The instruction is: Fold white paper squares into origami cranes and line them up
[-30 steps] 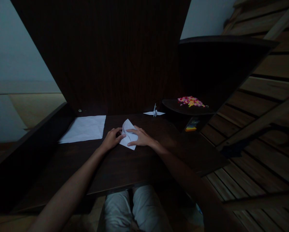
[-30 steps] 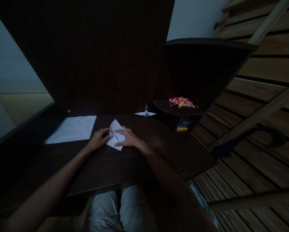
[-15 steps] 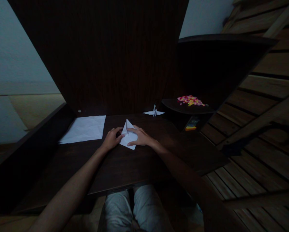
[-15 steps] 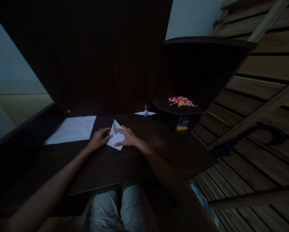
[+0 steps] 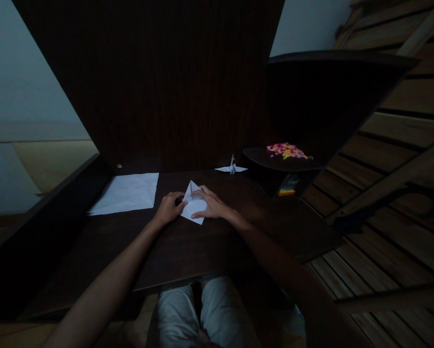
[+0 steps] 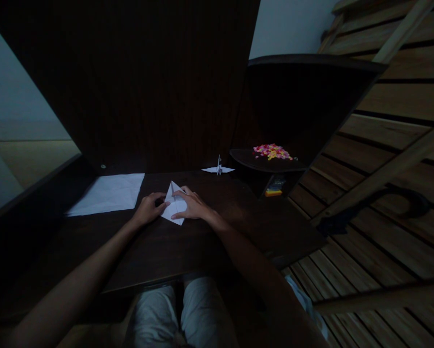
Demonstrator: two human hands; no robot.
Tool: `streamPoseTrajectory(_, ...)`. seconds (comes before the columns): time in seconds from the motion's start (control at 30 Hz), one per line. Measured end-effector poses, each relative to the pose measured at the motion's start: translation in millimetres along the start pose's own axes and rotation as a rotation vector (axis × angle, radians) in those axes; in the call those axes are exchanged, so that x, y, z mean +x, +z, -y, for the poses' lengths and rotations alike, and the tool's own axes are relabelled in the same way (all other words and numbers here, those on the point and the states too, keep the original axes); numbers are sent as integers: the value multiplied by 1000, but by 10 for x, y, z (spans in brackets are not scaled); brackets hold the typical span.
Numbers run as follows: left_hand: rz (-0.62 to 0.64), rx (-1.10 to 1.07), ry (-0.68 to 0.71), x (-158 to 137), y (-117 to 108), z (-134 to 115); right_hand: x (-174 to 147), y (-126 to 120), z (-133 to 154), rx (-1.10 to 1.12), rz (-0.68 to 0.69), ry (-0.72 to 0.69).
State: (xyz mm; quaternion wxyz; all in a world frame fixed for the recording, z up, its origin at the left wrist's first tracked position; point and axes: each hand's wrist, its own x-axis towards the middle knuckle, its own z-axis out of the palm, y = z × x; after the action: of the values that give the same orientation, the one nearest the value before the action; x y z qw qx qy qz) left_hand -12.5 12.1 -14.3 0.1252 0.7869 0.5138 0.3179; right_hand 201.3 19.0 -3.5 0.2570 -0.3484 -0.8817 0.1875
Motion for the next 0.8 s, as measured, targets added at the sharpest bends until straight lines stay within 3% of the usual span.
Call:
streamPoseTrajectory(0.4, 17, 15, 93, 1, 23, -3, -9, -17, 33, -29, 70, 27)
streamPoseTrajectory(0.8, 19, 61, 100, -5, 9, -15, -17, -45, 68, -38, 95, 10)
